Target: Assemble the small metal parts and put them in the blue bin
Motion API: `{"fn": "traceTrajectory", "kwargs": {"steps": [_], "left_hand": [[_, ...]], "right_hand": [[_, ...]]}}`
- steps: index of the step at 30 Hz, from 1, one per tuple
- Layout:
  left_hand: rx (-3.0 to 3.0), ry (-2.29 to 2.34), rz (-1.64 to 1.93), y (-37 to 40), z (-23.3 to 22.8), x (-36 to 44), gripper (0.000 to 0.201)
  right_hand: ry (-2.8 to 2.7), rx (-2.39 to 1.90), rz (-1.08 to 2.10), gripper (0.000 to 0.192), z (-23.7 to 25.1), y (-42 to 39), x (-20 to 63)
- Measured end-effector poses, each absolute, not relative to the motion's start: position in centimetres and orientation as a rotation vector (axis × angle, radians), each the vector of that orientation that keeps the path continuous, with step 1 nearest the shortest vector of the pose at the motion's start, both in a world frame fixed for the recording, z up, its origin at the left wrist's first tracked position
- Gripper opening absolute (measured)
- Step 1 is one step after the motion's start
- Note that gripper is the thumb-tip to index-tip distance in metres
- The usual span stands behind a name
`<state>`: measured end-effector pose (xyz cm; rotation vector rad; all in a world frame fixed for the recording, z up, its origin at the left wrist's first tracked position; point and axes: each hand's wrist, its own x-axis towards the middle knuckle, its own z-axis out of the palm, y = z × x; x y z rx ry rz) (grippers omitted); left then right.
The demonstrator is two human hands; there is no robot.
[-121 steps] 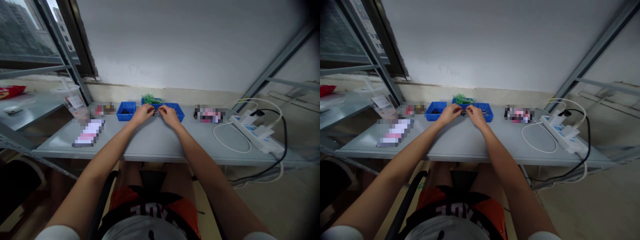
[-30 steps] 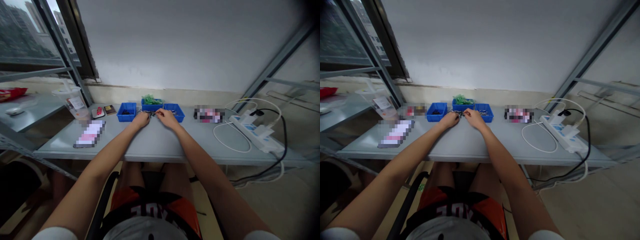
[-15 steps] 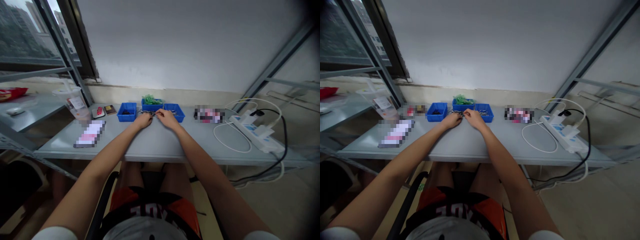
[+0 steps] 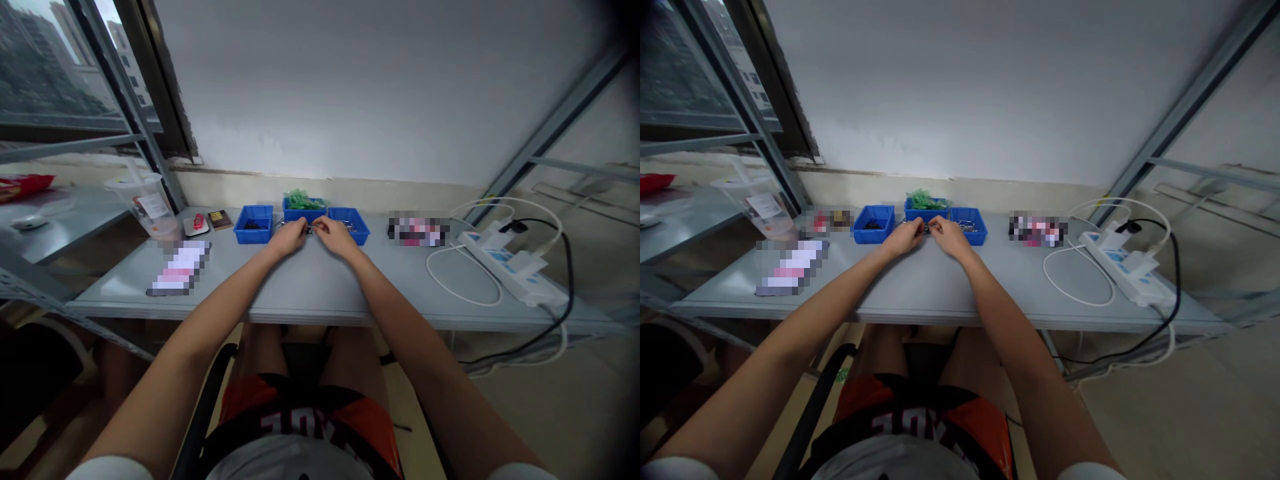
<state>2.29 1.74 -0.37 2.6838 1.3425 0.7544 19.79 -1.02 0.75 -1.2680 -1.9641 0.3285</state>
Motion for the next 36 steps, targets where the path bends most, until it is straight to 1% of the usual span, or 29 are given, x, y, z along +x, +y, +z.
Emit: {"fn": "traceTrajectory", "kwargs": {"steps": [4,9,15,21,26,36], "left_hand": [[2.676,1.159,0.953,1.2,0.5,2.5,0.01],[2.65,1.081,1.054,1.5,0.7,2.5,0.01],[2.67,1.053,1.059,2.0,0.1,2.5,0.015],[2.653,1.147,1.122,1.0,0.7,2.5,0.028],[2.615,1.152,1.023,1.2,0.9,2.5,0.018],[2.616,1.232,1.054,0.6,1.3,2.3,0.02]], "right_hand": [[-1.957,-1.294,0.301,0.021,0.4,-0.6,19.9],[-1.963,-1.322,0.291,0.019,0.5,-0.7,20.0],[-1.934,-1.301,0.31,0.016,0.6,-0.6,20.1],[-1.904,-1.333,0.295,0.015,0.8,-0.8,20.0],[-1.873,-1.335,0.327,0.014,1.1,-1.0,19.8],[-1.85,-1.324,0.343,0.014,1.6,-1.6,19.5]]}}
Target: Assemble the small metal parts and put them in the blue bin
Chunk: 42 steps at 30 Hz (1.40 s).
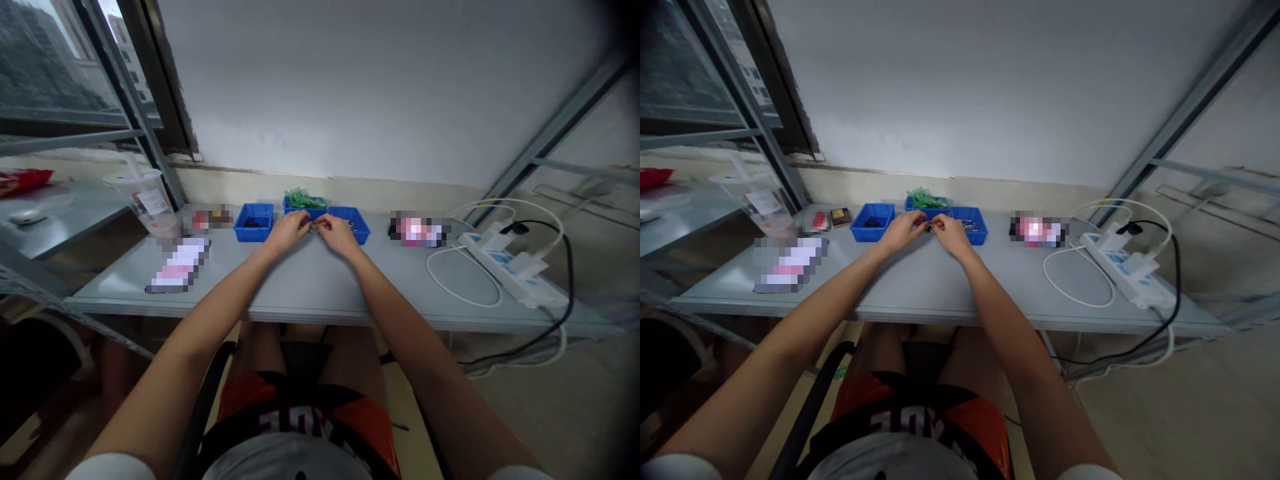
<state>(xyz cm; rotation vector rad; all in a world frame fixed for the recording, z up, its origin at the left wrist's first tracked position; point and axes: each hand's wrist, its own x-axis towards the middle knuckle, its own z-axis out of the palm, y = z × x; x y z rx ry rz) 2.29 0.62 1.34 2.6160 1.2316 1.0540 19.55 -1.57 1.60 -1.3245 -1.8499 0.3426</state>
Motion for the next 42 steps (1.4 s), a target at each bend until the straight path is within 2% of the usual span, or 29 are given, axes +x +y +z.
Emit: {"fn": "traceTrajectory", "kwargs": {"steps": [11,18,20,23,30,42], "left_hand": [[2.479,0.984,1.16,1.7,0.8,2.7,0.016],[2.411,1.028,1.225,1.6,0.9,2.6,0.024],[2.455,1.035,1.198,1.7,0.8,2.4,0.019],[2.54,1.016,1.145,1.8,0.8,2.3,0.013],[2.608,1.025,1.137,1.2,1.2,2.3,0.013],[2.717,1.016,1.113,1.2,1.1,2.2,0.02]], "right_hand": [[-1.935,-1.248,0.372,0.014,1.3,-1.4,19.7],[-1.869,-1.273,0.348,0.014,1.5,-1.5,19.7],[-1.809,-1.273,0.349,0.015,1.6,-1.5,19.7],[-1.745,-1.253,0.426,0.016,1.7,-1.3,19.8],[-1.674,-1.135,0.68,0.018,1.3,-0.9,19.6],[-1.62,-1.108,0.775,0.02,1.0,-0.6,19.7]]}}
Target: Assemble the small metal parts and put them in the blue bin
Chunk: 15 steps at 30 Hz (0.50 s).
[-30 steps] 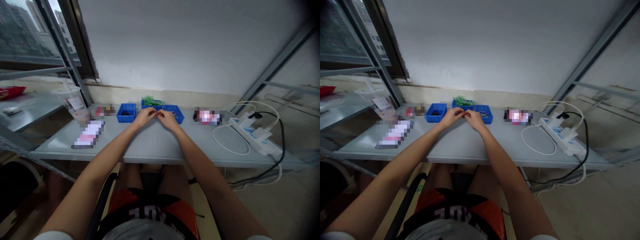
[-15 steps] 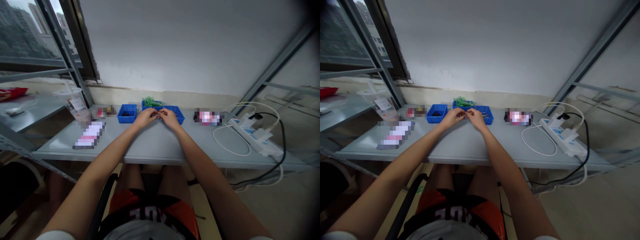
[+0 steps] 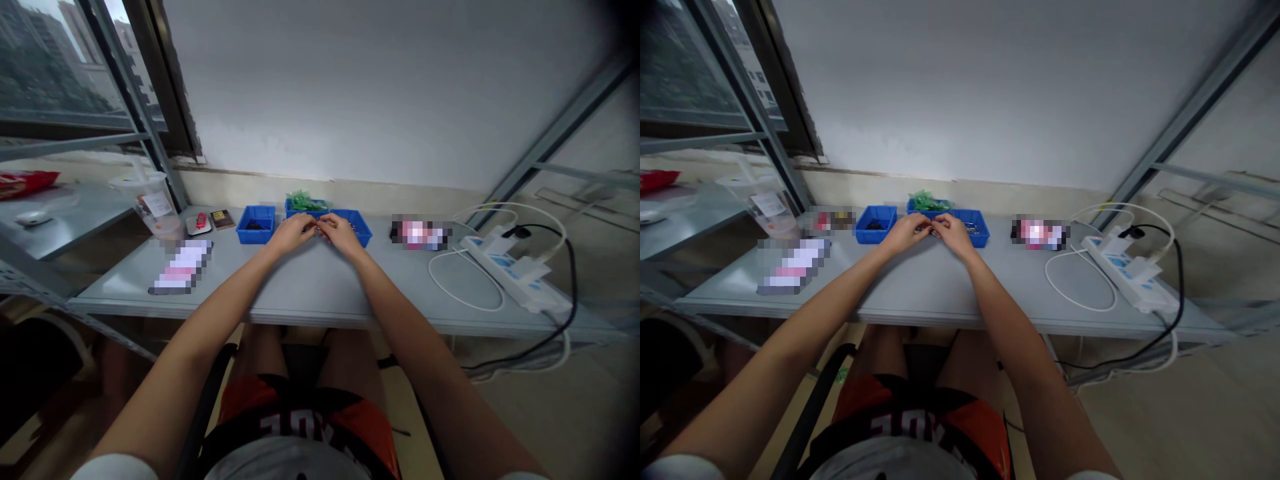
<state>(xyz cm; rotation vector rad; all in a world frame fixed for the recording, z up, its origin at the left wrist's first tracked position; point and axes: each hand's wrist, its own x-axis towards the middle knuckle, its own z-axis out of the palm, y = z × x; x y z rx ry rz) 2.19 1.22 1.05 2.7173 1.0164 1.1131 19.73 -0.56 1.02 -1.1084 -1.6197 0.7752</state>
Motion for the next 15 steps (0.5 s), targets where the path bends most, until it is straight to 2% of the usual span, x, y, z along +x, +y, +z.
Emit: {"fn": "traceTrajectory", "kwargs": {"steps": [15], "left_hand": [[2.681,1.074,0.998,1.62,0.85,2.14,0.021]], "right_hand": [[-1.651,-1.12,0.783,0.011,0.95,-0.49,19.86]]}}
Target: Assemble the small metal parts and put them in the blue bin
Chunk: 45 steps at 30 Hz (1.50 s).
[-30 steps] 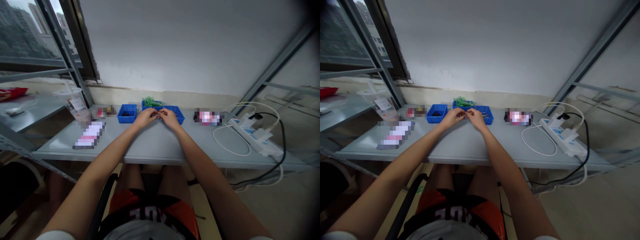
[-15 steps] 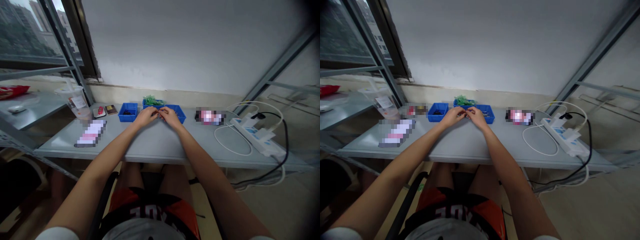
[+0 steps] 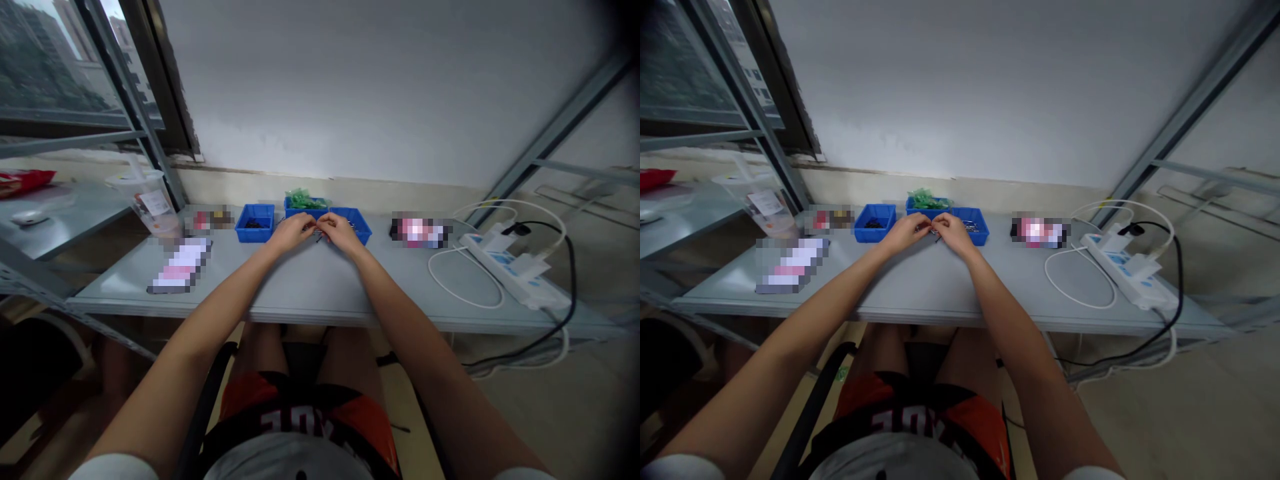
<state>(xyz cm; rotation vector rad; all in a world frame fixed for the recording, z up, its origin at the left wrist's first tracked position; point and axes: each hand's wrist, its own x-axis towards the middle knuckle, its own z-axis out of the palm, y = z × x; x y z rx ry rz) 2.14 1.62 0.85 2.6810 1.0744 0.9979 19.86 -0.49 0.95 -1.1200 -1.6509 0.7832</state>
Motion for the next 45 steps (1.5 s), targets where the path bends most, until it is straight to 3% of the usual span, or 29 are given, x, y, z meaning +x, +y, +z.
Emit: {"fn": "traceTrajectory", "kwargs": {"steps": [12,18,25,31,39,45], "left_hand": [[2.857,1.245,0.376,0.7,-0.6,3.5,0.029],[2.818,1.299,0.366,0.5,-0.4,3.6,0.028],[2.859,1.339,0.57,-1.2,-1.5,5.4,0.058],[2.818,1.401,0.58,-0.8,-2.1,6.1,0.041],[3.001,0.921,0.508,0.2,-2.3,5.8,0.037],[3.026,0.897,0.441,-0.1,-2.1,5.9,0.035]], "right_hand": [[-1.682,-1.148,0.575,0.012,1.0,-0.5,19.7],[-1.789,-1.175,0.543,0.01,0.9,-0.8,19.4],[-1.744,-1.165,0.473,0.009,0.9,-0.9,19.3],[-1.726,-1.163,0.484,0.009,1.0,-1.0,19.3],[-1.592,-1.107,0.4,0.015,1.4,-0.9,19.6],[-1.353,-1.114,0.391,0.025,2.1,-0.3,20.9]]}}
